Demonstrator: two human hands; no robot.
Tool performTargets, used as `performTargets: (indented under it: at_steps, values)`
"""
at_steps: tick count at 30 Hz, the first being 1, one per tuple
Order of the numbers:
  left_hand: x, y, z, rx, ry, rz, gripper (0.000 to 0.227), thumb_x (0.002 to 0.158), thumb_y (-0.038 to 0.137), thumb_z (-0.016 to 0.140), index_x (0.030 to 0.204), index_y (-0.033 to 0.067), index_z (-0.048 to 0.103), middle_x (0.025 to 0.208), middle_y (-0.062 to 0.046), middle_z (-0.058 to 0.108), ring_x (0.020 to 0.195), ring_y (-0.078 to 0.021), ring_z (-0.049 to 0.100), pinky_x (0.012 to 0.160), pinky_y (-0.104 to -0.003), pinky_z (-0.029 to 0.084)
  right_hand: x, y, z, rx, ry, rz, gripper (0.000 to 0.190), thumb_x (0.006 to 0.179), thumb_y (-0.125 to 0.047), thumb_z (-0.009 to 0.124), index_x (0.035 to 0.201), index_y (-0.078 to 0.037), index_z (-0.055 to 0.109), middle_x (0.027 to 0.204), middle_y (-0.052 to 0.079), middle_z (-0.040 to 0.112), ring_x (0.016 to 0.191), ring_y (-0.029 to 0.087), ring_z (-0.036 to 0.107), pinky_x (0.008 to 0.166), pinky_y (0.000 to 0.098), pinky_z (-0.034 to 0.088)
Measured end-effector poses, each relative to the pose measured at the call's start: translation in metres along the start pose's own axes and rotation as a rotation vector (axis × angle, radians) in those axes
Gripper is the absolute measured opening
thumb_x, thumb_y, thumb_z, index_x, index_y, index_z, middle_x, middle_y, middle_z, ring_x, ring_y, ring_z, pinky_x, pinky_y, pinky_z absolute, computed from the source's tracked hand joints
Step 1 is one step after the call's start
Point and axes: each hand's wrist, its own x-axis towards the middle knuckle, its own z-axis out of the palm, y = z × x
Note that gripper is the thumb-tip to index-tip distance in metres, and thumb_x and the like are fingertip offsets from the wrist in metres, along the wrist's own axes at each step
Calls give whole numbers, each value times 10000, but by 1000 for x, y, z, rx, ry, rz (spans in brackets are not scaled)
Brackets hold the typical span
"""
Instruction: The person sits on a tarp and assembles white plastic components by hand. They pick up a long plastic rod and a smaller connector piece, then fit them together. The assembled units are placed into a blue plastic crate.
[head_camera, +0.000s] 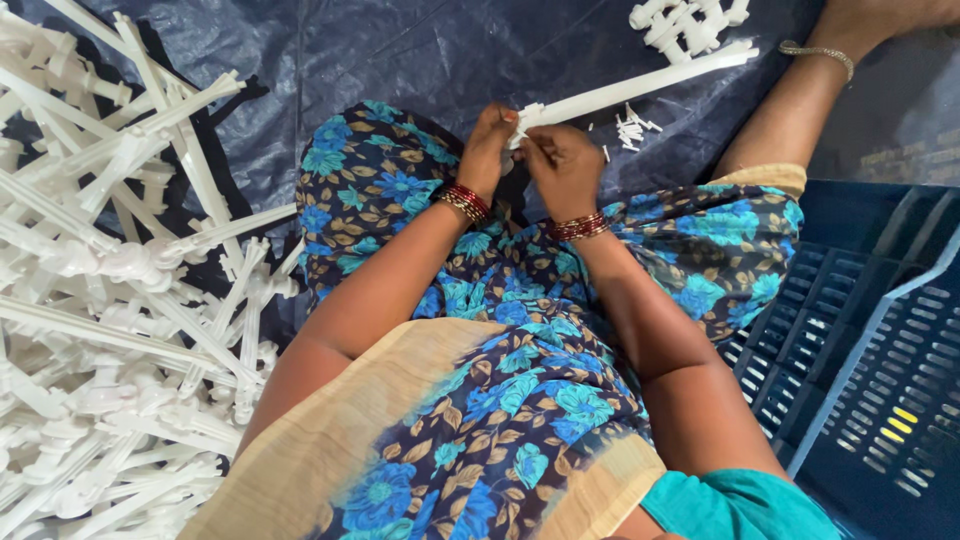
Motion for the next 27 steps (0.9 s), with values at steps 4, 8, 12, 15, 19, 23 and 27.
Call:
performTargets:
  at_steps: [4,8,12,15,19,23,27]
  values:
    - [1,-7,-3,35,-17,17,132,1024,223,517,1089,118,564,974,-14,599,849,-118,585,752,-275,491,-1,-8,-2,-228,90,-160,79,903,-5,752,973,20,726,849,113,743,745,158,746,656,276,573]
    - [-1,-8,-1,171,-4,105,144,1043,204,518,1110,85,562,987,8,579,890,-96,556,797,-264,464,-3,-3,-1,-265,104,-196,74,892,-16,750,951,14,718,814,97,716,676,157,696,619,288,540]
    - [-9,1,8,347,34,249,217,1091,268,529,1080,56,569,953,-19,559,876,-120,524,784,-282,455,-4,5,3,-49,61,22,35,942,-12,701,942,23,703,745,64,671,644,114,576,575,266,458]
    - [-18,13,15,571,74,460,288,1106,300,514,1100,22,587,997,-71,543,935,-187,557,842,-321,468,-2,10,4,389,34,405,80,945,-51,663,871,-22,670,713,26,660,561,87,594,509,243,480]
    - [-27,27,23,677,62,614,303,1104,282,504,1133,-6,595,1061,-126,543,999,-275,586,886,-369,479,-1,16,-2,674,29,597,103,946,-65,672,850,-40,644,696,21,612,537,106,543,485,267,441]
    - [-31,30,30,682,57,593,246,1110,253,513,1098,18,586,1056,-111,540,960,-261,605,861,-357,498,-6,21,0,903,67,700,116,980,-80,659,877,-45,619,707,9,575,558,112,518,510,272,425]
    - [-32,32,30,733,49,561,230,1083,239,526,1112,23,600,1051,-122,560,943,-270,636,825,-361,507,-8,12,11,660,162,546,95,948,-88,612,880,-27,638,691,0,586,536,101,509,482,258,420]
